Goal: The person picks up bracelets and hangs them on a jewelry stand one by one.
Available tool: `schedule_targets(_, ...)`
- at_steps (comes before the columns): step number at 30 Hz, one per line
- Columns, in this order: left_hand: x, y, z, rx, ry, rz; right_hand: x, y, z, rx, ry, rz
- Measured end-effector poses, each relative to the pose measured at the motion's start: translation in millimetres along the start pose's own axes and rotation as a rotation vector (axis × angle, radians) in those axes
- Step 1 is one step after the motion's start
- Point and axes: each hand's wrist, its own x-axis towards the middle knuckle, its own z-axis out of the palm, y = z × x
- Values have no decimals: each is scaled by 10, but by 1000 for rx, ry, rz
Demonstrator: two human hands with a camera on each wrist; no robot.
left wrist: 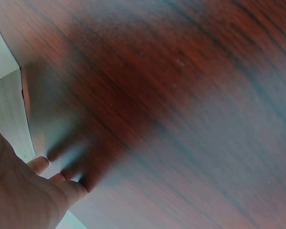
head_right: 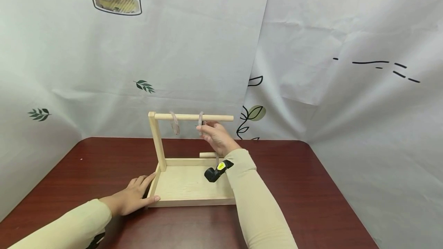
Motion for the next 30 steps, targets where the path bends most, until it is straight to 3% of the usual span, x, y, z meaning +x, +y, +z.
schedule_targets(18,8,-11,-1,1,-1,10,-4,-22,8,21,11,29)
schedule_targets(30,0,2,-21,-7,-17,-7,-65,-65,-51,-50,-3,52)
